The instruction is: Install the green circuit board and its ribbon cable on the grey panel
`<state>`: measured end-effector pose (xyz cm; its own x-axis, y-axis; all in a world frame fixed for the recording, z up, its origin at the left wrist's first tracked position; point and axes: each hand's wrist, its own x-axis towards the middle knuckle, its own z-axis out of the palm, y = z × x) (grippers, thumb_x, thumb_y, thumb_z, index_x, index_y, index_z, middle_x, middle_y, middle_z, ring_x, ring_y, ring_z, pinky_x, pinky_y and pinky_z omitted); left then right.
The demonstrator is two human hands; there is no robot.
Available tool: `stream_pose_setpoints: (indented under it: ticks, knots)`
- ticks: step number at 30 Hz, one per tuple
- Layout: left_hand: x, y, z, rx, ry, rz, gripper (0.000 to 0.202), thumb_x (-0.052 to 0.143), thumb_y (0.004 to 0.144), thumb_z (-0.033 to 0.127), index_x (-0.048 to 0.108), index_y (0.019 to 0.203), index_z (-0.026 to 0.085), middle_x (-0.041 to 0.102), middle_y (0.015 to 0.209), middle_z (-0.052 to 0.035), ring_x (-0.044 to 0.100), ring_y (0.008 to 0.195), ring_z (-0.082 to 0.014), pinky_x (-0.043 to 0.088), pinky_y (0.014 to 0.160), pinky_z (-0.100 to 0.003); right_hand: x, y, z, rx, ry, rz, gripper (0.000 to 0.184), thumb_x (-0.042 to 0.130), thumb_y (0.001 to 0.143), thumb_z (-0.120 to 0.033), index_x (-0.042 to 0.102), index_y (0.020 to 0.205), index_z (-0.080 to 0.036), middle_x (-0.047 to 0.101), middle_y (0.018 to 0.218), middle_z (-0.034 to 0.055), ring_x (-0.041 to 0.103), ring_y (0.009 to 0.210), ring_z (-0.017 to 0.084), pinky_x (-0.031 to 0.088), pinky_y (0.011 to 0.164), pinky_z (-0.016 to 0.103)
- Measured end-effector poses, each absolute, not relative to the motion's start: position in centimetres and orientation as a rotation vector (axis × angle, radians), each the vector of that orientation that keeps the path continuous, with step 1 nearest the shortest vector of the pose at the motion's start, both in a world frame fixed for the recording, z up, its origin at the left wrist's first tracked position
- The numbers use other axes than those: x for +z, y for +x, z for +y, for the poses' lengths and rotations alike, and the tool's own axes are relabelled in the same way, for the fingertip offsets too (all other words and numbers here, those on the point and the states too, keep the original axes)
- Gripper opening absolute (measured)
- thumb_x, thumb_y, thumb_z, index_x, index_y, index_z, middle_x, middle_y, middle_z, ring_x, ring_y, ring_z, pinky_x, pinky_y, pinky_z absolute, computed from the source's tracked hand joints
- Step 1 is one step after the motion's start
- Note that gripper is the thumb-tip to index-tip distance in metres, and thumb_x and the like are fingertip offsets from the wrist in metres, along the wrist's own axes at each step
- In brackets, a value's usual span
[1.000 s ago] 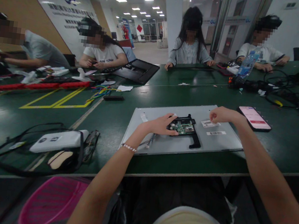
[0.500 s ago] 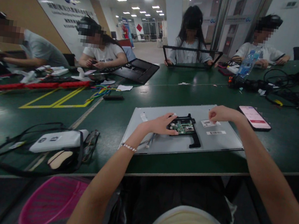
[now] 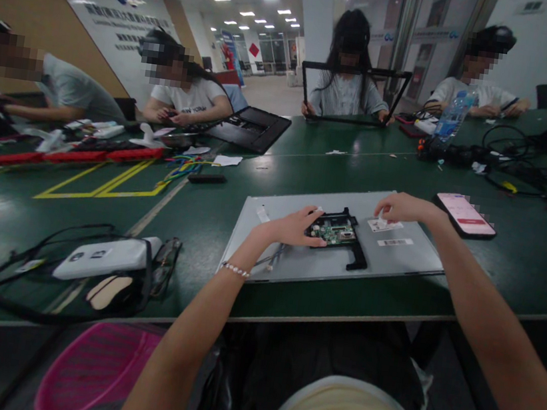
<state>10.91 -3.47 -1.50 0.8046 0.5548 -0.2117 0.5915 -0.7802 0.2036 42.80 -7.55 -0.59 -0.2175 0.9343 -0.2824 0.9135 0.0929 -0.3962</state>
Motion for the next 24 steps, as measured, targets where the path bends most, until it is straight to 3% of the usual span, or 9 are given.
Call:
stream_pose_setpoints:
  ticks: [7,13,24]
  knots:
    - [-1.5,10.9,-3.5,-0.201,2.730,0.886,0.101,0.040,0.076,0.078,0.011,0.149,0.014,0.012,0.156,-0.0150,0.018,0.142,-0.0304,0.019,0.115,-0.036,-0.7,42.9,-7.4,0.740,-1.922,-2.348,0.029,0.055,0.076,-0.017,0.068,0.102,-0.019,0.071,0.092,0.0057,0.067,0.080,0.019,0.050,0.070,0.026]
    - [-1.7,10.8,-3.3,-0.185,2.727,0.887,0.100,0.040,0.076,0.078,0.013,0.149,0.015,0.012,0.156,-0.0145,0.018,0.142,-0.0303,0.018,0.115,-0.036,-0.7,42.8,-7.4,0.785,-1.900,-2.287,0.027,0.055,0.078,-0.018,0.069,0.100,-0.019,0.069,0.101,0.0059,0.068,0.081,0.018,0.051,0.074,0.026]
    - [-1.9,10.9,-3.2,-0.189,2.743,0.877,0.099,0.040,0.077,0.077,0.010,0.150,0.017,0.012,0.156,-0.0145,0.019,0.142,-0.0308,0.019,0.114,-0.037,0.1,40.6,-8.4,1.243,-1.641,-2.033,0.021,0.060,0.081,-0.029,0.066,0.097,-0.017,0.070,0.094,0.0070,0.068,0.085,0.018,0.056,0.075,0.027]
